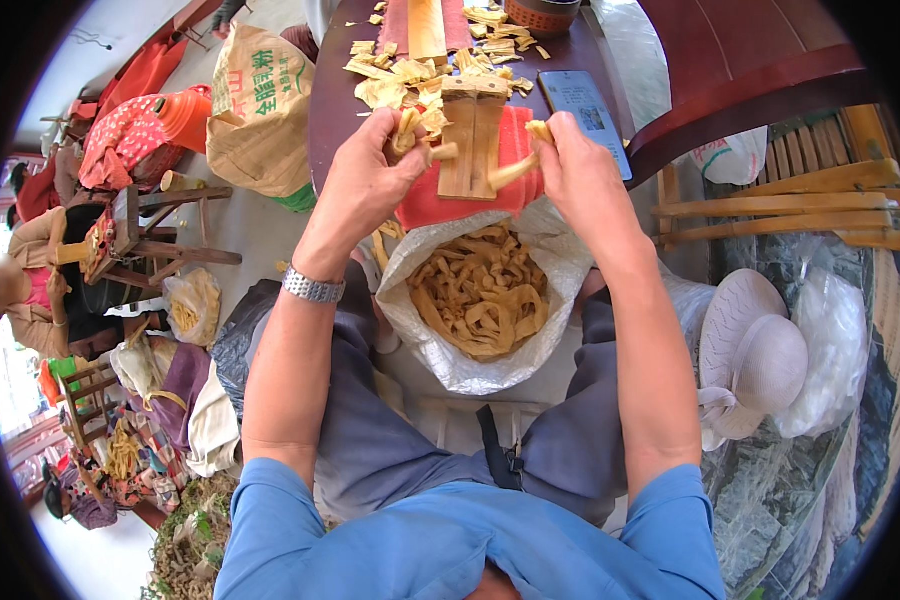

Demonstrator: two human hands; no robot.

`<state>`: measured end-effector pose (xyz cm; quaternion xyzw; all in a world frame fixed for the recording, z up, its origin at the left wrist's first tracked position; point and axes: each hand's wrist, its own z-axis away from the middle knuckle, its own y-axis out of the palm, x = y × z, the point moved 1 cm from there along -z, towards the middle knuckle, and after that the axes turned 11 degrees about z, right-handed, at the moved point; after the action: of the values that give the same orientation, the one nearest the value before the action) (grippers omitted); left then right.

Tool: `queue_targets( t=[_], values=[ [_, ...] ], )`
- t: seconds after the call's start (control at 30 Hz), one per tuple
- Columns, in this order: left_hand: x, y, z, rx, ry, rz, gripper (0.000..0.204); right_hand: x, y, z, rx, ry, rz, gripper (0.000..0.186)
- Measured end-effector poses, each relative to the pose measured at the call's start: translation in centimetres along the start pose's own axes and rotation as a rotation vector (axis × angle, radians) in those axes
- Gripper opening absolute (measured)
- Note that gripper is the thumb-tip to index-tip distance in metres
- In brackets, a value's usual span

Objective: The person picks up yellowish dried plant strips from a bag, pulls them across a wooden scraping tool on a small table, and ties them into knots by hand.

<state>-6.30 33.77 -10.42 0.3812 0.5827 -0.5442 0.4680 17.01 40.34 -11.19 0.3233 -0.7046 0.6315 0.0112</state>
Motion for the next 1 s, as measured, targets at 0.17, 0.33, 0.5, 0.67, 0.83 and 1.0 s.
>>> queue_targets(
  t=[0.17, 0.33, 0.5, 0.67, 0.83, 1.0],
  values=[
    [-3.1, -0.1, 2.8, 0.332, -0.144, 0.562, 0.033, 1.1, -0.9, 0.7, 0.009, 0.108, -0.419, 0.02],
    [-3.7, 1.2, 3.8, 0.595, -0.164, 0.138, 0.043, 1.8, -2.9, 0.9, 0.273, 0.208, -0.754, 0.02],
    [-2.7, 0.4, 3.2, 0.265, -0.146, 0.251, 0.034, 3.2, -3.7, 1.3, 0.393, 0.199, -0.981, 0.018],
    [-2.9, 0.9, 3.5, 0.461, -0.18, 0.253, 0.028, 4.0, -3.0, 1.9, 0.435, 0.163, -1.097, 0.015],
    [-3.5, 0.7, 3.7, 0.485, -0.336, 0.48, 0.018, 3.3, -2.7, 2.4, 0.437, 0.166, -1.048, 0.02],
    [-2.7, -2.0, 2.5, -0.03, -0.26, 0.347, 0.019, 3.0, -3.1, 2.6, 0.459, 0.207, -0.978, 0.027]
  ],
)
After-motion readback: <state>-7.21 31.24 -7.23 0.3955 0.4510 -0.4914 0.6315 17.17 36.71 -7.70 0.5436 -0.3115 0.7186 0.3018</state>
